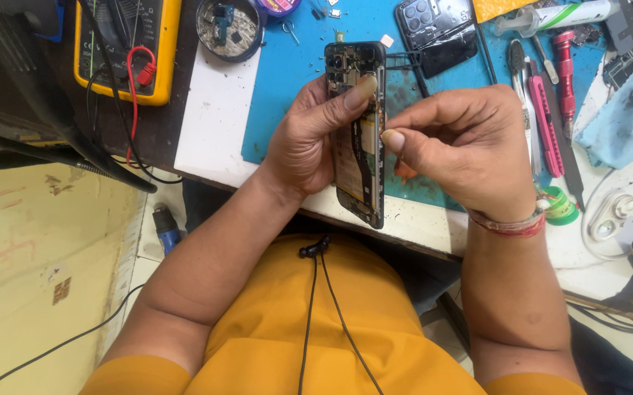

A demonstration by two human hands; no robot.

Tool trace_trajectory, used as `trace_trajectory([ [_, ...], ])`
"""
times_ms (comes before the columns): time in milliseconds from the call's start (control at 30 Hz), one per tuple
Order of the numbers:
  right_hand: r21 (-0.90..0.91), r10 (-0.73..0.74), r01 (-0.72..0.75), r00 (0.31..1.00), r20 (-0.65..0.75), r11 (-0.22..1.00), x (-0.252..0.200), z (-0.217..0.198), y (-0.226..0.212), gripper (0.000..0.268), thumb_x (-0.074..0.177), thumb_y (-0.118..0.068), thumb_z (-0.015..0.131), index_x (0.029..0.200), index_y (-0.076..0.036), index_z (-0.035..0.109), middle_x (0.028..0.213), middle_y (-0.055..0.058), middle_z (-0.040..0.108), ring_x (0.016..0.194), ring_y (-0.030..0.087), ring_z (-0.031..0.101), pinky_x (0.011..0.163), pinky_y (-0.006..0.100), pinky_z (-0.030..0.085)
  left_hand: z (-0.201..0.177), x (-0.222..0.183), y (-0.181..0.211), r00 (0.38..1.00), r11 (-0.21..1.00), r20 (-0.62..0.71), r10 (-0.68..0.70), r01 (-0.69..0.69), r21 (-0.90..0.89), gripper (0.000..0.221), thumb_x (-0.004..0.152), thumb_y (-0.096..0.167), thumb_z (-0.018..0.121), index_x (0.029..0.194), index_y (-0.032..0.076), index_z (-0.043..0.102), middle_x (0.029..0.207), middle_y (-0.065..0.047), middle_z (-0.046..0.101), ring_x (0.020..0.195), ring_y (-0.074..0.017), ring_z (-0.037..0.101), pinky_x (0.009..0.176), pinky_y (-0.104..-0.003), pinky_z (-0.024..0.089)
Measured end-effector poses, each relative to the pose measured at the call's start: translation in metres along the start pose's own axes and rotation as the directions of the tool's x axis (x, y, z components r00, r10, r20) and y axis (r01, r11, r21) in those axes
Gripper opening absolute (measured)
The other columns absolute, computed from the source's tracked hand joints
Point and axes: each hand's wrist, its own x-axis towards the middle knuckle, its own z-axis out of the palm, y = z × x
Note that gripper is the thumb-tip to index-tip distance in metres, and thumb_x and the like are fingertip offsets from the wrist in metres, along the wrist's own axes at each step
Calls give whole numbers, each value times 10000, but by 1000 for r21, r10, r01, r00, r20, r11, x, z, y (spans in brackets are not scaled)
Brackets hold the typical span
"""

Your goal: The person disassembles a smartphone by prying and separating the back cover from the chassis. They then use a hot air gun to heat the camera module area and a toothbrush to clean the interior surfaces and components.

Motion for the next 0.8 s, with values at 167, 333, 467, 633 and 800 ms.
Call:
trace_trajectory([
  [167, 31, 16, -16, 1000, 7, 999, 1, -1, 0, 67, 943, 25, 767, 993, 65, 748, 800, 76, 723, 658, 76, 666, 598, 198, 543, 0, 1, 0, 1000, 1000, 9, 6, -6, 15, 167, 1092, 146, 672, 1201, 19, 673, 1041, -81, 741, 934, -136, 718, 846, -281, 600],
  [333, 41, 14, -15, 1000, 28, 999, 1, -2, 1, 66, 951, 21, 756, 997, 67, 744, 792, 77, 721, 654, 82, 668, 600, 204, 547, 0, 1, 0, 1000, 1000, -1, -10, 10, 0, 156, 1102, 152, 664, 1163, 8, 669, 1022, -82, 742, 913, -137, 720, 826, -278, 604],
  [467, 99, 22, -25, 999, 31, 995, 1, -3, 0, 87, 963, 19, 726, 1031, 70, 742, 822, 80, 730, 677, 88, 677, 642, 217, 568, 2, 2, 1, 1000, 1000, 23, -20, 21, -20, 164, 1088, 166, 659, 1170, 26, 674, 1004, -82, 744, 889, -154, 730, 807, -300, 619],
  [633, 107, 19, -23, 999, 35, 994, 1, 0, -2, 72, 979, 1, 728, 1009, 66, 736, 817, 79, 722, 682, 83, 667, 641, 215, 556, 4, 1, 2, 1000, 1000, 11, -28, 28, -12, 167, 1090, 163, 657, 1161, 13, 672, 1003, -99, 740, 884, -175, 735, 810, -328, 620],
  [800, 53, 17, -13, 998, -68, 999, 2, 9, 1, 184, 1045, -87, 703, 899, 26, 706, 772, 50, 701, 631, 68, 640, 586, 202, 513, 7, 1, 3, 998, 998, 66, -10, 7, 59, 186, 1126, 182, 653, 1122, -1, 685, 945, -117, 744, 831, -191, 733, 780, -323, 613],
])
